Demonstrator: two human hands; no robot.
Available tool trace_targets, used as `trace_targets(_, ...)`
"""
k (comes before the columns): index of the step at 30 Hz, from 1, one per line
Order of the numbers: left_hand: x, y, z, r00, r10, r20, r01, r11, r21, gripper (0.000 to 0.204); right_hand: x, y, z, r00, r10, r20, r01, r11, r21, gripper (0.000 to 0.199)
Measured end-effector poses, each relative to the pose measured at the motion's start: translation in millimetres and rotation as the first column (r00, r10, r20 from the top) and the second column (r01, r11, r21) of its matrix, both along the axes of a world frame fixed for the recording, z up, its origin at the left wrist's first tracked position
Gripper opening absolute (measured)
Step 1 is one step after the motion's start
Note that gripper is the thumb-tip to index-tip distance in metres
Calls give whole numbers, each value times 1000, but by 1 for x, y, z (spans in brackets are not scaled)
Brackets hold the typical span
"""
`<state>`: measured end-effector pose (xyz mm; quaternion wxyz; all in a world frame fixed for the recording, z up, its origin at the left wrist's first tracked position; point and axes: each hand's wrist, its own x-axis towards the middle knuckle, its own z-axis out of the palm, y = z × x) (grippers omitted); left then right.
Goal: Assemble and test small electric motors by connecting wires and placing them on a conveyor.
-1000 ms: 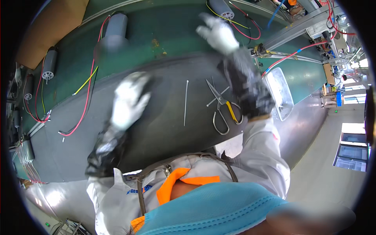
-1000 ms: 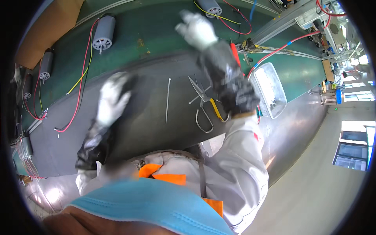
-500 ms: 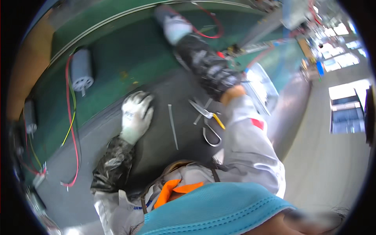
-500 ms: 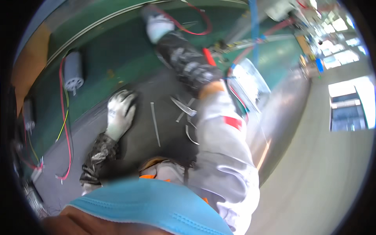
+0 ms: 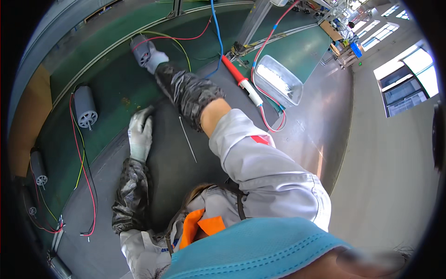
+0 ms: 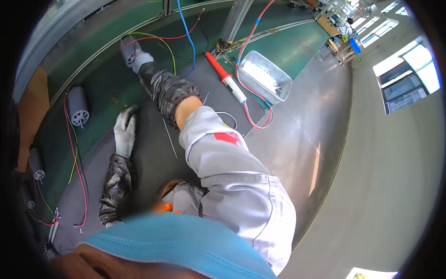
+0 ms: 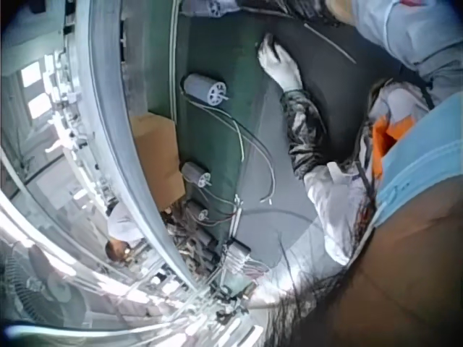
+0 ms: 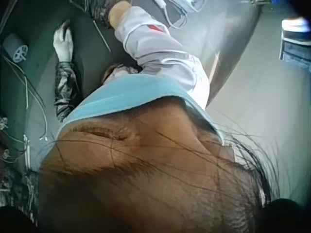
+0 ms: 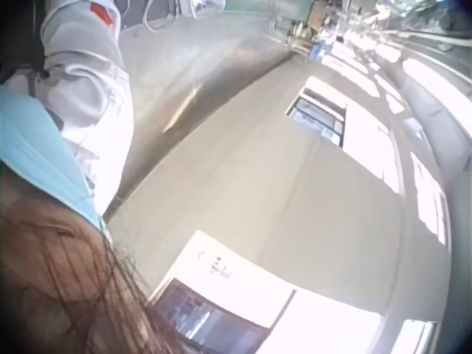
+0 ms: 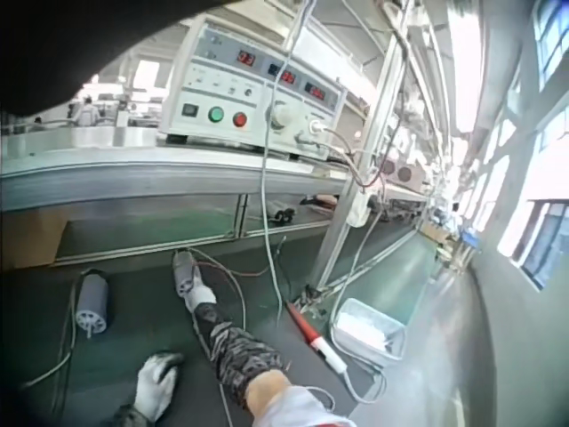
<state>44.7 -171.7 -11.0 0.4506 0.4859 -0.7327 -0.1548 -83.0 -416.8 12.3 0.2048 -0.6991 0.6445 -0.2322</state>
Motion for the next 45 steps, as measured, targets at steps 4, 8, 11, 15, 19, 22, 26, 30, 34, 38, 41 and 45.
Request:
trace_targets(4, 16, -1, -17, 954, 218, -204, -215, 976, 39, 35, 16, 95, -15, 988, 33, 150, -46, 995, 84, 98)
trace_targets(8, 39, -2, -13, 937, 338, -84, -349, 911, -222, 43, -3, 251, 12, 928, 235, 290, -301, 931, 208, 103)
trace_targets(11, 27, 22, 15, 948, 245, -202, -288, 930, -228, 44, -32, 336, 38, 854, 320, 410, -440, 866, 240, 96)
trace_targets(15, 37, 87, 23, 982, 99, 160, -72, 983, -169, 41, -80, 393, 30, 675, 666, 316, -707, 707, 18, 84)
trace_targets(19, 44, 140, 17, 982, 189, -22, -190, 981, -30, 40, -74, 363, 57, 654, 702, -281, -733, 497, -465, 69)
trace_targets(22, 51, 143, 16, 983, 166, 83, -163, 986, -44, 42, -30, 315, 49, 567, 494, -660, -818, 431, -381, 60)
trace_targets(26, 48, 148, 23, 975, 203, -90, -187, 969, 161, 45, -17, 243, 46, 527, 618, -583, -827, 532, -183, 30)
trace_targets(30, 76, 160, 44, 794, 441, -418, 84, 602, 794, 56, -29, 283, 112, 225, 964, -140, -965, 240, 106, 27)
trace_targets(34, 72, 148, 80, 987, 59, -147, 113, 383, 917, 60, 16, 414, 92, -314, 950, -6, -911, -303, -281, 13)
trace_targets(38, 33, 133, 108, 976, 198, 87, -123, 180, 976, 71, 41, 508, 38, -67, 950, 304, -995, -42, -89, 11)
trace_targets(41, 40, 129, 61, 947, 257, 191, -269, 315, 910, 79, 36, 432, 59, -402, 912, 78, -910, -389, -145, 16)
trace_targets(45, 47, 129, 25, 842, 284, 459, -530, 597, 603, 74, -80, 301, 60, 374, 845, 383, -904, 424, -53, 21)
